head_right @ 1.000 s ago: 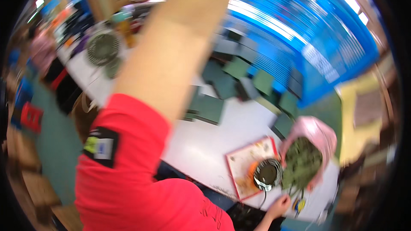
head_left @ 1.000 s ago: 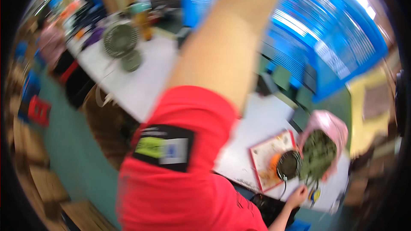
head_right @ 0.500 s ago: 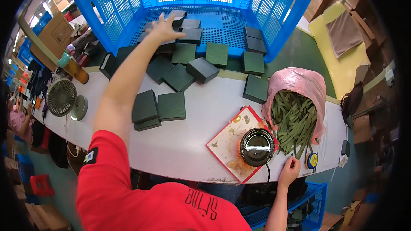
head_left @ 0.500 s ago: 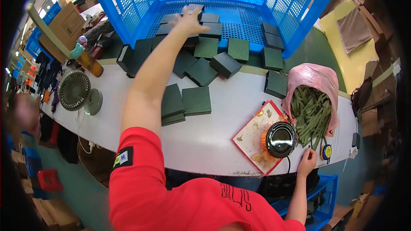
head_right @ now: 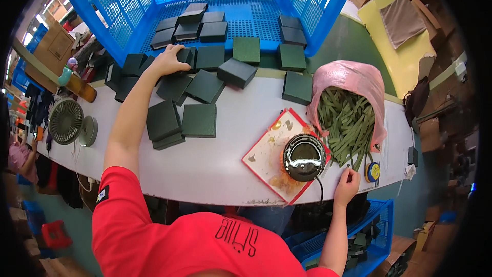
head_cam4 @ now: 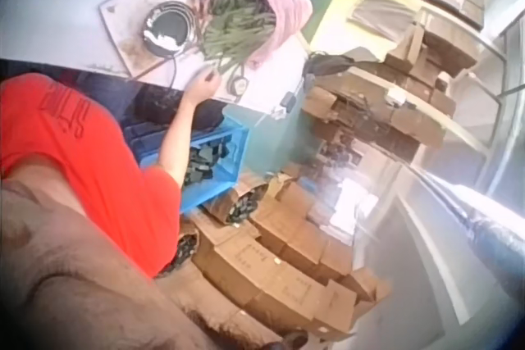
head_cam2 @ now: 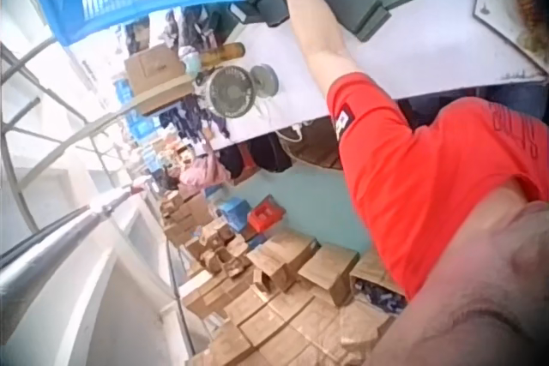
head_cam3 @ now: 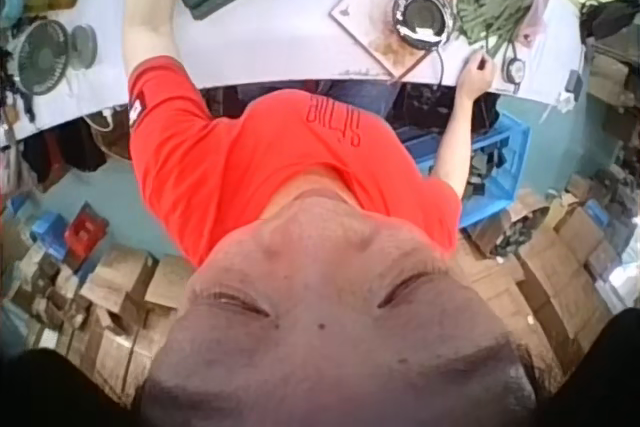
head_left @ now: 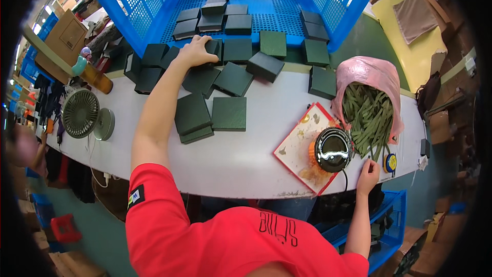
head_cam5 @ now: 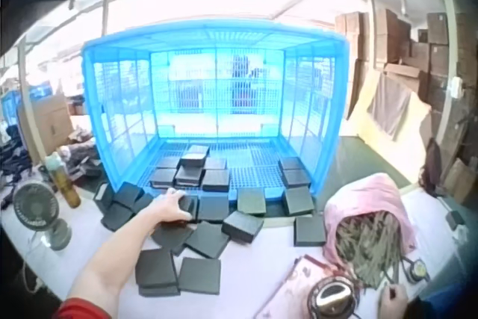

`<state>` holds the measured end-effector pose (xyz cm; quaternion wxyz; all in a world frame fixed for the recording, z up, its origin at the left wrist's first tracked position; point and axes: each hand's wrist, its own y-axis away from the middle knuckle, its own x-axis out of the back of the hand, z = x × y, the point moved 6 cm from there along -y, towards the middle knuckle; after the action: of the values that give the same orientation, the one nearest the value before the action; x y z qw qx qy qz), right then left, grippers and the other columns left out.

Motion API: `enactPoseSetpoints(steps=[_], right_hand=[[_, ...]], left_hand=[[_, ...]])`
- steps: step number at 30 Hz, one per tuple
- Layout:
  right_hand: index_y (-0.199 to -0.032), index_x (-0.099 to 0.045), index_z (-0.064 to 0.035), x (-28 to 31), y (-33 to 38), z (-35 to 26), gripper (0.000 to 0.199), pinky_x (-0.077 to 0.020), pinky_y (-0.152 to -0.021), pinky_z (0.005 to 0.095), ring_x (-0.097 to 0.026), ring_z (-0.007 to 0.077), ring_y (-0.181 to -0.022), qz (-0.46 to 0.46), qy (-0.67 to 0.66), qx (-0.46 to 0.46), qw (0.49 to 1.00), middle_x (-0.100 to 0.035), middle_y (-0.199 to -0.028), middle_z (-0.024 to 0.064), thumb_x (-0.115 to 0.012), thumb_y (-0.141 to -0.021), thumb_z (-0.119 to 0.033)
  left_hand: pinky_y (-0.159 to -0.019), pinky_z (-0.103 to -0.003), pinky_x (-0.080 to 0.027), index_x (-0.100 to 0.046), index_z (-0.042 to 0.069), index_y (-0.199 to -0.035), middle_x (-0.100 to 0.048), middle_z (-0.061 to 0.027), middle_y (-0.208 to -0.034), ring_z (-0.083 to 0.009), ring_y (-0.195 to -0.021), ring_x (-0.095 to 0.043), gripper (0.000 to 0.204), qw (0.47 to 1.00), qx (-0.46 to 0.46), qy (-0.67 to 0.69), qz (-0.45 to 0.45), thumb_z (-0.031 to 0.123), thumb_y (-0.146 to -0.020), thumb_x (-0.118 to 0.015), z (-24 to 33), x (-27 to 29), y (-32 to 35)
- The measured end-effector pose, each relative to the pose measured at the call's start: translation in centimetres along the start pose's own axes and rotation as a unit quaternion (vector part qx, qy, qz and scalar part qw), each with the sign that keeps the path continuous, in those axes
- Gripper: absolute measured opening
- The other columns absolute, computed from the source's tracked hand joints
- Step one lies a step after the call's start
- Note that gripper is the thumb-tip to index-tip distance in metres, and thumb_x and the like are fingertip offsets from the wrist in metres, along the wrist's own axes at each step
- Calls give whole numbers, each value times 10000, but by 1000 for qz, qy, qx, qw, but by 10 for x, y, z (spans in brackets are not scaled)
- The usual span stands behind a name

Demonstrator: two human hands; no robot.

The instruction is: The person sits at a table in a workshop and assembles small green boxes by attaching green ribbon handles. They pick up a box, dip a ribbon end into a hot glue pot, and press it onto the box to secure the handle. The person repeats this process for multiple boxes, placing finished units on the table.

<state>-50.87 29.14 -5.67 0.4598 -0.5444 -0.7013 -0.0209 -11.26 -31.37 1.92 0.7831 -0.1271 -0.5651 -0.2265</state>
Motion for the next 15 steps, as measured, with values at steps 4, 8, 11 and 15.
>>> enactPoseSetpoints(steps=[4,8,11,15], right_hand=[[-905,-646,17,2,3,1,162,-464,-692,317,-562,204,-735,11,1,15,1000,-601,-839,93,-641,-955,-137],[-1093,-693,-9,1,5,19,232,-516,-808,304,-652,185,-853,1,-15,-71,997,-703,-954,111,-636,-973,-200],[-1079,-701,-11,1,-1,2,218,-501,-728,289,-619,134,-777,3,-62,-57,996,-698,-875,65,-654,-964,-191],[-1071,-703,2,-3,-2,27,189,-468,-627,226,-565,54,-671,-10,-221,-122,968,-671,-794,0,-683,-944,-136]], left_hand=[[-1082,-398,-423,-540,113,-1383,-502,-200,-1382,-358,-1275,-522,812,984,-110,100,97,416,-681,-814,-17,13,55],[-1163,-460,-302,-546,144,-1399,-404,-171,-1505,-348,-1396,-385,732,952,-213,48,215,269,-722,-791,24,66,155],[-1152,-482,-316,-580,147,-1376,-301,-174,-1585,-382,-1413,-379,778,949,-261,120,128,365,-657,-783,66,54,243],[-1196,-534,-216,-653,190,-1295,-293,-242,-1561,-427,-1439,-305,709,938,-310,59,-140,172,-603,-803,135,-30,326]])
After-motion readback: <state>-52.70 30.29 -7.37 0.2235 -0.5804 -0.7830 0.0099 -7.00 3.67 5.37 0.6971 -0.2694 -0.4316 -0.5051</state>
